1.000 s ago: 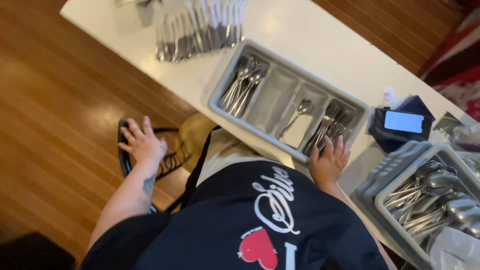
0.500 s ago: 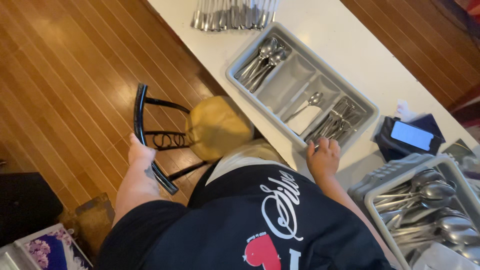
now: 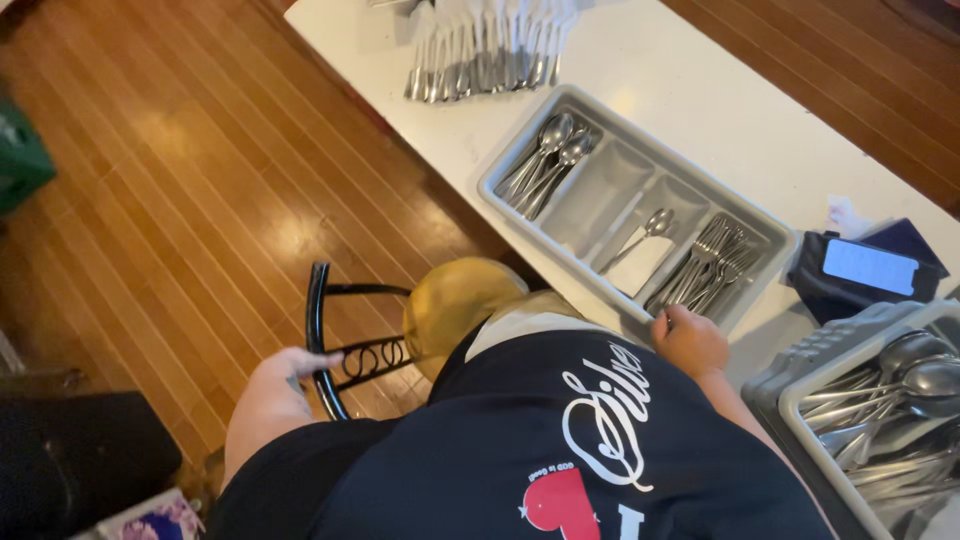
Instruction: The person wraps silverware including spoons and forks into paper napkins by hand and places them into a sorting tray.
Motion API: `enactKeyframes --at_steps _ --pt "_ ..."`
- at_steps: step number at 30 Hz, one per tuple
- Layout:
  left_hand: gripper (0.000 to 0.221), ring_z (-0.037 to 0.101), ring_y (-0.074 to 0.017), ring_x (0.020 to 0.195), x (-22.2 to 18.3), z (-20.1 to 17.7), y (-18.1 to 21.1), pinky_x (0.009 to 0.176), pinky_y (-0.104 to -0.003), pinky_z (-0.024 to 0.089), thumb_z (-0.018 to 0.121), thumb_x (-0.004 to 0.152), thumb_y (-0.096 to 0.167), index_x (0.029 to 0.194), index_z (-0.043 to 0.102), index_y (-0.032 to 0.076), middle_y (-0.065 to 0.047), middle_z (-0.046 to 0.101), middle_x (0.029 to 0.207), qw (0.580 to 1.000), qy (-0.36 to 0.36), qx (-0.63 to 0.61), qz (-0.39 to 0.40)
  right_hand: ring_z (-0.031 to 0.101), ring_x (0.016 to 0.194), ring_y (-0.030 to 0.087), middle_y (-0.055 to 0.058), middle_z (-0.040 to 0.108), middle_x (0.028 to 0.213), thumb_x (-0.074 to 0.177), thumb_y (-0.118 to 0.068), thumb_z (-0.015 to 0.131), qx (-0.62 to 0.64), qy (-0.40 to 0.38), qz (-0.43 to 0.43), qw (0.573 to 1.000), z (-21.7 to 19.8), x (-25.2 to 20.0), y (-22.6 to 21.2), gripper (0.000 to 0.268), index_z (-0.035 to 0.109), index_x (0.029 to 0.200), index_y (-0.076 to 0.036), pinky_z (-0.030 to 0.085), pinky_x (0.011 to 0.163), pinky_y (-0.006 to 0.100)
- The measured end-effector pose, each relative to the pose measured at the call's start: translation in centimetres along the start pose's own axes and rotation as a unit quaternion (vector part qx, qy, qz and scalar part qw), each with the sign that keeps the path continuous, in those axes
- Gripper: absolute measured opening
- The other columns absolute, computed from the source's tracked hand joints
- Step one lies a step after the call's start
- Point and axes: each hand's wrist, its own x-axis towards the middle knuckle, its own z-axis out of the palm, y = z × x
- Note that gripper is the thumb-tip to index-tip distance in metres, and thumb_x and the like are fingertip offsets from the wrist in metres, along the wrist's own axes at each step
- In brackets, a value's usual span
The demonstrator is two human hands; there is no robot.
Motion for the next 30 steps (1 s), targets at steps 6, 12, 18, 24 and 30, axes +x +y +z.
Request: enactKeyframes --at_steps 6,12,18,24,30 --pt "0.099 0.051 -0.0405 0.132 4.5 -5.0 10.8 0.106 -0.050 0.044 0.078 0.079 0.066 0.145 0.045 -0.002 -0.029 0.048 0.145 0.981 0.132 0.140 0.018 0.070 0.083 0.034 0.012 0.073 0.080 0.087 -0.036 0.067 0.053 -0.036 0.067 0.996 -1.6 0.7 -0.8 0.024 0.075 0.099 -0.016 0.054 0.071 0.049" --pt "0.086 0.055 -0.0397 0.126 6.3 -1.2 13.8 0.103 -0.049 0.047 0.075 0.082 0.060 0.138 0.051 -0.001 -0.028 0.053 0.140 0.966 0.046 0.255 0.023 0.070 0.085 0.030 0.012 0.071 0.095 0.088 -0.031 0.071 0.178 -0.012 0.127 0.976 -0.7 3.9 -1.2 0.021 0.075 0.097 -0.012 0.055 0.075 0.043" --pt "0.074 0.060 -0.0389 0.121 7.3 1.3 32.2 0.100 -0.048 0.049 0.071 0.085 0.055 0.132 0.057 -0.001 -0.027 0.059 0.134 0.920 0.013 0.367 0.134 0.066 0.096 0.033 0.010 0.071 0.095 0.084 -0.029 0.077 0.096 0.117 0.030 0.988 -1.5 4.7 -2.7 0.022 0.077 0.093 -0.009 0.053 0.084 0.043" --pt "0.062 0.064 -0.0381 0.115 13.0 4.6 37.9 0.098 -0.047 0.052 0.068 0.088 0.049 0.125 0.063 0.000 -0.026 0.064 0.129 0.872 -0.012 0.441 0.215 0.064 0.104 0.032 0.009 0.071 0.112 0.072 -0.036 0.082 0.042 0.080 -0.117 0.989 -1.0 5.8 -3.7 0.035 0.080 0.100 -0.017 0.051 0.090 0.044" --pt "0.052 0.069 -0.0373 0.109 21.1 8.7 47.4 0.095 -0.047 0.054 0.065 0.090 0.044 0.119 0.069 0.000 -0.024 0.069 0.124 0.825 -0.049 0.495 0.269 0.058 0.106 0.028 0.008 0.065 0.104 0.063 -0.035 0.088 0.031 0.146 0.020 0.989 2.8 3.8 -6.1 0.043 0.079 0.102 -0.019 0.047 0.095 0.043"
